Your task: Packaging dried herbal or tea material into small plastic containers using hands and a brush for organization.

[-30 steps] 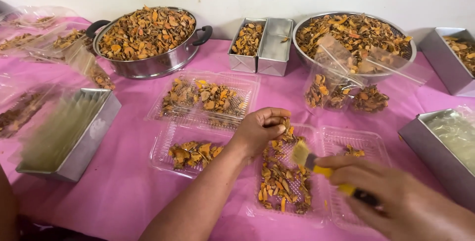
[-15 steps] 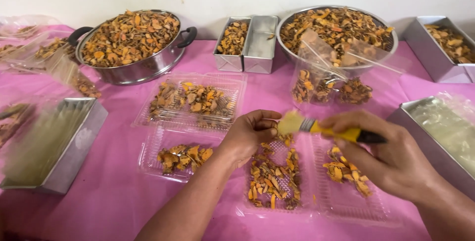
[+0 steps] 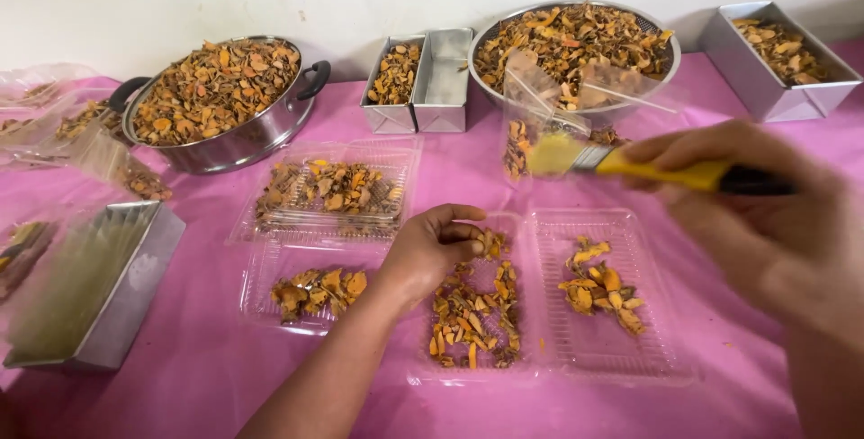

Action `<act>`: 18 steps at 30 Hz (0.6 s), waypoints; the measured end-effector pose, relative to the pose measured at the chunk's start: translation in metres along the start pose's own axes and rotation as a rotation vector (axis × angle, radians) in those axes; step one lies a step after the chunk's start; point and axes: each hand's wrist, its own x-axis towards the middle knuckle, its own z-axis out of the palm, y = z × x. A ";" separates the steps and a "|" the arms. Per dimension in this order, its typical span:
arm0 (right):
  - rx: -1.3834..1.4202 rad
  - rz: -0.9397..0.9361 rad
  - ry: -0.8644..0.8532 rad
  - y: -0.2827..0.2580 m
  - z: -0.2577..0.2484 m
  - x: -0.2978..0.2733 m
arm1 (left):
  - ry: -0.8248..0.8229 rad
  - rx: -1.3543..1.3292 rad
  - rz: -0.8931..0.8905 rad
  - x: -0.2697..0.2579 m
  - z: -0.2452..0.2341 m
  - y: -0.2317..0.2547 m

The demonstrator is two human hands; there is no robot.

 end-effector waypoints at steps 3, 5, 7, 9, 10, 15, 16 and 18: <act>0.003 -0.112 0.086 -0.006 -0.016 -0.003 | -0.054 0.125 0.045 -0.004 0.023 0.013; -0.097 -0.111 0.098 -0.007 -0.023 -0.008 | -0.113 0.285 0.038 -0.008 0.045 0.027; -0.142 -0.124 0.088 -0.011 -0.026 -0.009 | -0.171 0.440 0.037 -0.007 0.073 0.038; -0.186 -0.140 0.080 -0.015 -0.025 -0.011 | -0.228 0.599 0.036 -0.006 0.095 0.042; -0.175 -0.126 0.078 -0.018 -0.024 -0.011 | -0.278 0.638 0.041 -0.003 0.104 0.042; -0.199 -0.115 0.065 -0.017 -0.026 -0.014 | -0.417 0.689 0.235 0.041 0.114 -0.004; -0.194 -0.112 0.074 -0.015 -0.026 -0.015 | -0.456 0.715 0.325 0.042 0.114 -0.005; -0.185 -0.110 0.087 -0.010 -0.028 -0.015 | -0.495 0.745 0.413 0.042 0.112 -0.002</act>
